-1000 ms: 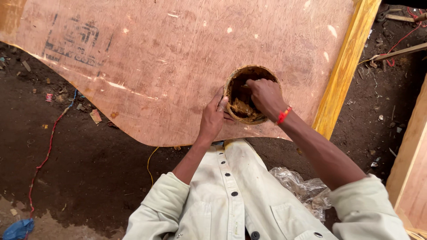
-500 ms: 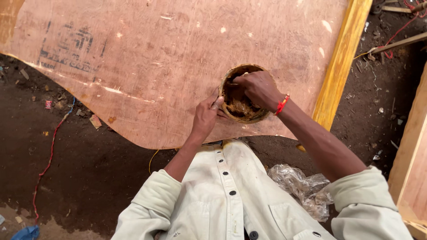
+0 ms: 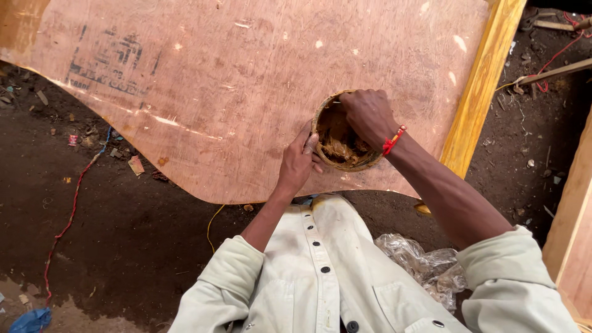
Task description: The person scoops wood filler from a container and applies it to a wooden frame and a large plywood sheet using a putty knife. They spread the filler along the edges and surface of the wood to fill gaps and imperfections.
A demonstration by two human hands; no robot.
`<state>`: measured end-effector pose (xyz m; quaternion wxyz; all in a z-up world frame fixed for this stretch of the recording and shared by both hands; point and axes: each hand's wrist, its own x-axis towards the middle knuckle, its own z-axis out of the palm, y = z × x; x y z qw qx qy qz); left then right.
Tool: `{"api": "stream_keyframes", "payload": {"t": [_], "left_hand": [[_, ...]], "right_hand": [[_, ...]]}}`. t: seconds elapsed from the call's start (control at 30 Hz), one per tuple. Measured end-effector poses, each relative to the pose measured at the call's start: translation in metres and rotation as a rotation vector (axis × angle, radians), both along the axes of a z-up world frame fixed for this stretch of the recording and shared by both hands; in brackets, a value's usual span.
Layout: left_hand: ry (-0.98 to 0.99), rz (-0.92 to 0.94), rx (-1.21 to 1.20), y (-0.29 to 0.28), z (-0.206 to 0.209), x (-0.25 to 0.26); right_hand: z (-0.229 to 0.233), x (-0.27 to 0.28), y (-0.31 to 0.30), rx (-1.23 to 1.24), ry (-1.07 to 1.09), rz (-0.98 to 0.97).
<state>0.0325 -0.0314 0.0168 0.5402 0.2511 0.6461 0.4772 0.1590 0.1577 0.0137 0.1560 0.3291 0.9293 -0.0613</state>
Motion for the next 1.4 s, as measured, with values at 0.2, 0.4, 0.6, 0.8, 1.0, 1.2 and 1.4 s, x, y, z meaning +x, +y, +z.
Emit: {"api": "stream_keyframes", "payload": {"t": [0.2, 0.4, 0.6, 0.8, 1.0, 1.2, 1.4], "left_hand": [[-0.077, -0.019, -0.001, 0.003, -0.003, -0.003], [-0.14, -0.004, 0.03, 0.001, -0.022, -0.006], [-0.225, 0.013, 0.088, 0.0, -0.037, -0.01], [-0.356, 0.007, 0.107, 0.002, -0.025, -0.018], [-0.266, -0.072, 0.088, 0.011, -0.006, -0.025], [-0.028, -0.161, -0.012, 0.018, 0.0, -0.03], [-0.034, -0.193, 0.033, 0.02, 0.0, -0.035]], "right_hand": [[-0.019, 0.0, 0.009, -0.154, 0.324, 0.233], [-0.025, 0.0, -0.008, -0.213, 0.166, 0.441], [-0.005, 0.018, -0.018, -0.377, 0.334, 0.598], [0.077, 0.044, -0.007, -0.303, -0.107, 0.573], [0.124, 0.015, 0.005, -0.056, 0.001, 0.749], [0.094, -0.019, 0.0, 0.077, -0.04, 1.304], [0.075, -0.026, 0.027, 0.13, -0.077, 1.12]]}}
